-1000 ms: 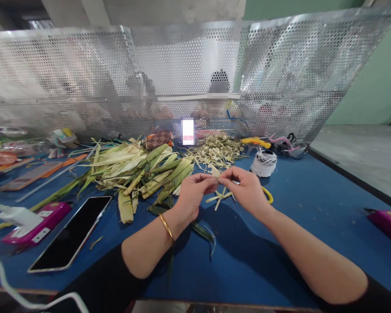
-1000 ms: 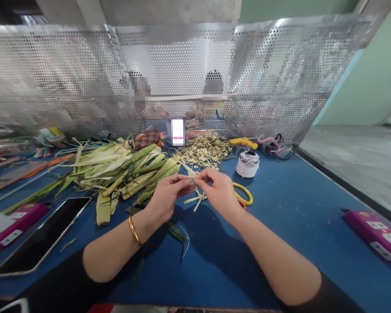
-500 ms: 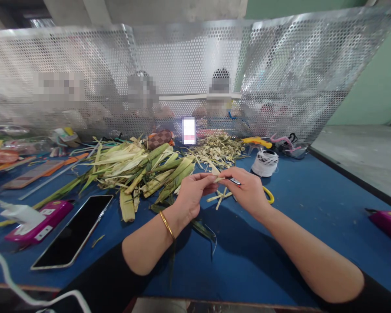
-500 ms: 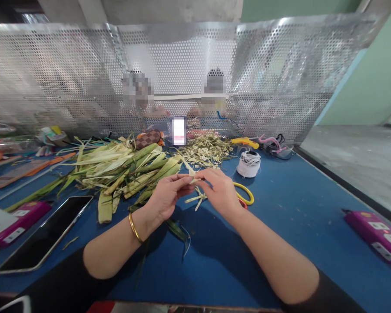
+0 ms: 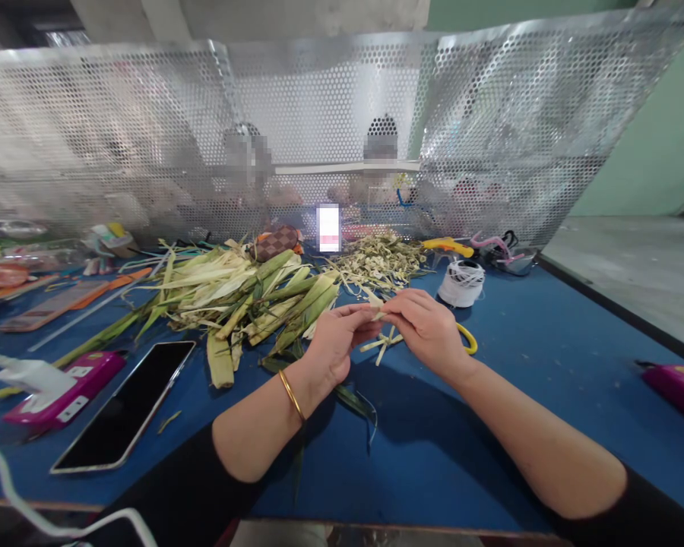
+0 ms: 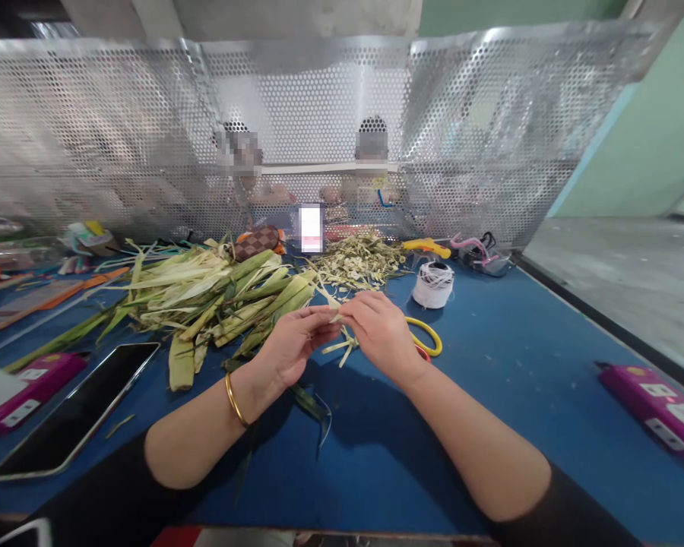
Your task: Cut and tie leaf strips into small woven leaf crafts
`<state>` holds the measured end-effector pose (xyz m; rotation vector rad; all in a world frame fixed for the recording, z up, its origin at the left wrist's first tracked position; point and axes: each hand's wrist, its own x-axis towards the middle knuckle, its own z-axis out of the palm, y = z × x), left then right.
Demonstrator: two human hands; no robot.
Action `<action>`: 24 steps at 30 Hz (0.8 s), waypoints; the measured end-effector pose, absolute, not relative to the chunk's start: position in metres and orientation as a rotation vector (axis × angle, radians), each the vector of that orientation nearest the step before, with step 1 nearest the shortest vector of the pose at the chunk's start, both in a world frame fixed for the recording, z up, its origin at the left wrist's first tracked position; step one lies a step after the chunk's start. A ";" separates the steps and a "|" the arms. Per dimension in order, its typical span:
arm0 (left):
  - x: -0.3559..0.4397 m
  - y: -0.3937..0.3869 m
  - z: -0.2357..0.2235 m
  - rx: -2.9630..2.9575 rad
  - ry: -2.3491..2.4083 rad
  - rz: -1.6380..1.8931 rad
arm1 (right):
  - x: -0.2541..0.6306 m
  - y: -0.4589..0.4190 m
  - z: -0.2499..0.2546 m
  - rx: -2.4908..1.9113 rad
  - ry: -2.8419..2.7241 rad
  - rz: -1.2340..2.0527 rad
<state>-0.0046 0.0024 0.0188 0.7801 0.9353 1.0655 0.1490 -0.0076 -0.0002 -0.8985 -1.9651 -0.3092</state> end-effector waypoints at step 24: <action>-0.004 -0.001 0.018 0.851 0.975 1.078 | 0.148 -0.005 -0.002 -0.900 -1.976 -0.271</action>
